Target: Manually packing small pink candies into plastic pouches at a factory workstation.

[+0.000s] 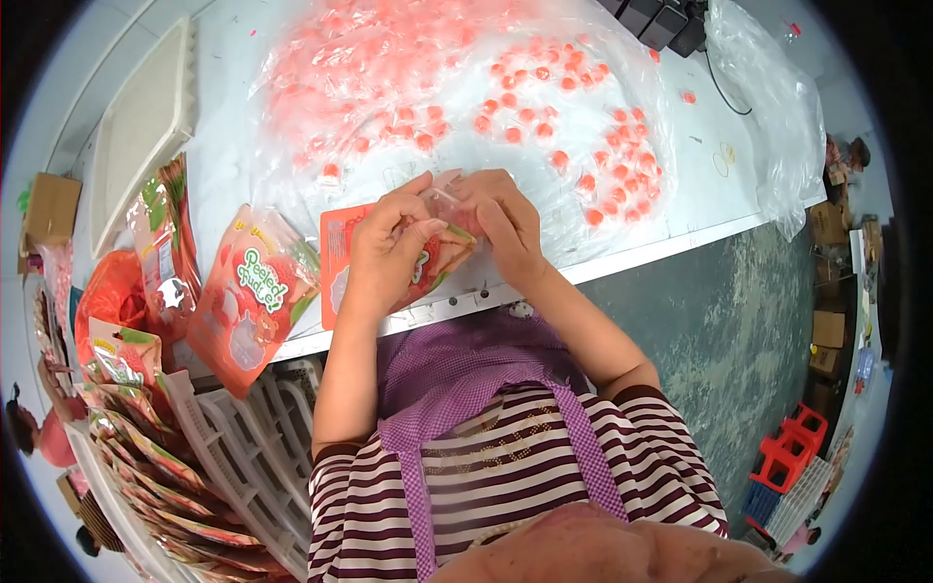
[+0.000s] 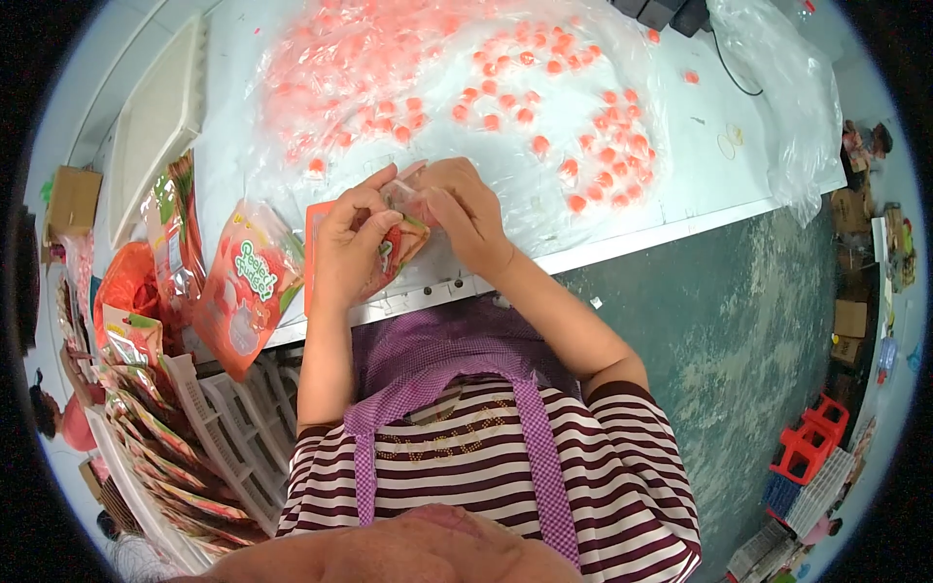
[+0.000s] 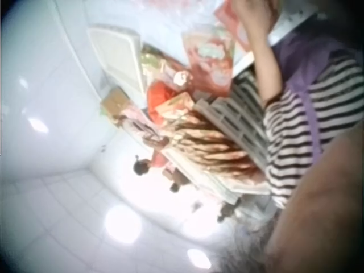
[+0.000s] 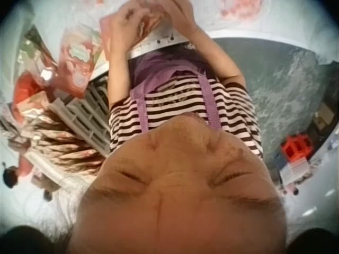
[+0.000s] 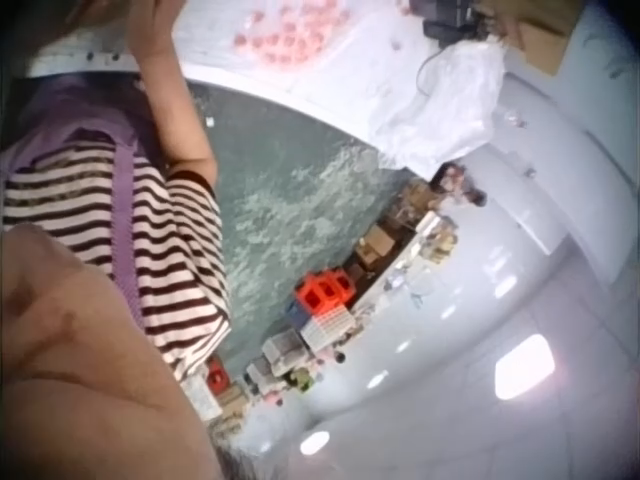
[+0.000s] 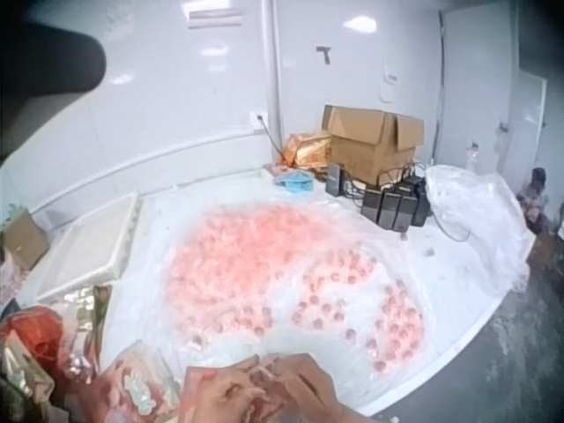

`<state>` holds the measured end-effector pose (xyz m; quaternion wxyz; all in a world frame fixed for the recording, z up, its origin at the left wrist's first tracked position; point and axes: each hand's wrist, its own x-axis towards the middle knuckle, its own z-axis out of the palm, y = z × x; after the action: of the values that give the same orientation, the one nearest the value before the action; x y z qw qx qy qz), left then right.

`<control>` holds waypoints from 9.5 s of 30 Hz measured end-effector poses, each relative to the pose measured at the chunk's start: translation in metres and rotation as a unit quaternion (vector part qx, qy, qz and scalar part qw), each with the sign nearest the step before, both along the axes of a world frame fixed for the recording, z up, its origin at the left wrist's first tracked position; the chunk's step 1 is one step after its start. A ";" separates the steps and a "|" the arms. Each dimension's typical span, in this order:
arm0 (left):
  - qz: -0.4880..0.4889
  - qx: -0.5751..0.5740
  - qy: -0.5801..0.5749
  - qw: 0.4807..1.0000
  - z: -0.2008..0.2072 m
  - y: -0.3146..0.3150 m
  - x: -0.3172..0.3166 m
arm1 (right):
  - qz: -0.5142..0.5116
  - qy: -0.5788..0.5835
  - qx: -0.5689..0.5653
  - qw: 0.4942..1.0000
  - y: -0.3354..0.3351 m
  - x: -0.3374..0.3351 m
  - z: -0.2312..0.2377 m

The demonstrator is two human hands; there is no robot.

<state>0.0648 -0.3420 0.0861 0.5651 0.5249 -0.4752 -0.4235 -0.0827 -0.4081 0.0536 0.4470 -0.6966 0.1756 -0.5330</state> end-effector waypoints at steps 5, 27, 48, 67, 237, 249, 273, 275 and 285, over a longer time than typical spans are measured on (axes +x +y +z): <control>-0.009 -0.010 0.010 1.000 0.001 0.003 -0.001 | 0.033 -0.056 -0.002 0.998 -0.005 -0.001 0.002; -0.045 -0.131 -0.254 0.957 0.009 0.003 -0.002 | -0.052 0.148 0.065 0.985 -0.009 0.005 0.044; 0.028 -0.064 -0.084 0.994 0.006 0.012 0.006 | -0.008 0.061 -0.078 0.995 0.011 0.008 0.026; -0.017 -0.150 0.077 0.985 -0.001 0.025 0.015 | -0.028 0.036 -0.188 0.981 0.029 0.017 0.039; -0.097 -0.333 -0.068 0.935 0.045 0.047 0.007 | 0.171 0.271 -0.217 0.922 0.051 -0.018 0.098; 0.079 -0.148 0.116 0.979 0.073 0.079 -0.015 | 0.070 0.325 -0.290 0.898 0.057 -0.038 0.125; 0.125 -0.125 -0.054 0.983 0.034 0.105 0.015 | 0.043 0.116 -0.023 0.992 0.045 -0.035 0.101; 0.134 -0.125 -0.037 0.982 0.032 0.104 0.015 | 0.026 0.125 -0.056 0.990 0.047 -0.035 0.101; 0.113 -0.145 0.028 0.983 0.036 0.095 0.019 | -0.025 0.079 -0.041 0.996 0.058 -0.031 0.098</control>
<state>0.0841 -0.2472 0.1226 0.6923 0.4758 -0.4534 -0.2980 -0.1134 -0.3498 0.1517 0.3892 -0.7496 0.2056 -0.4943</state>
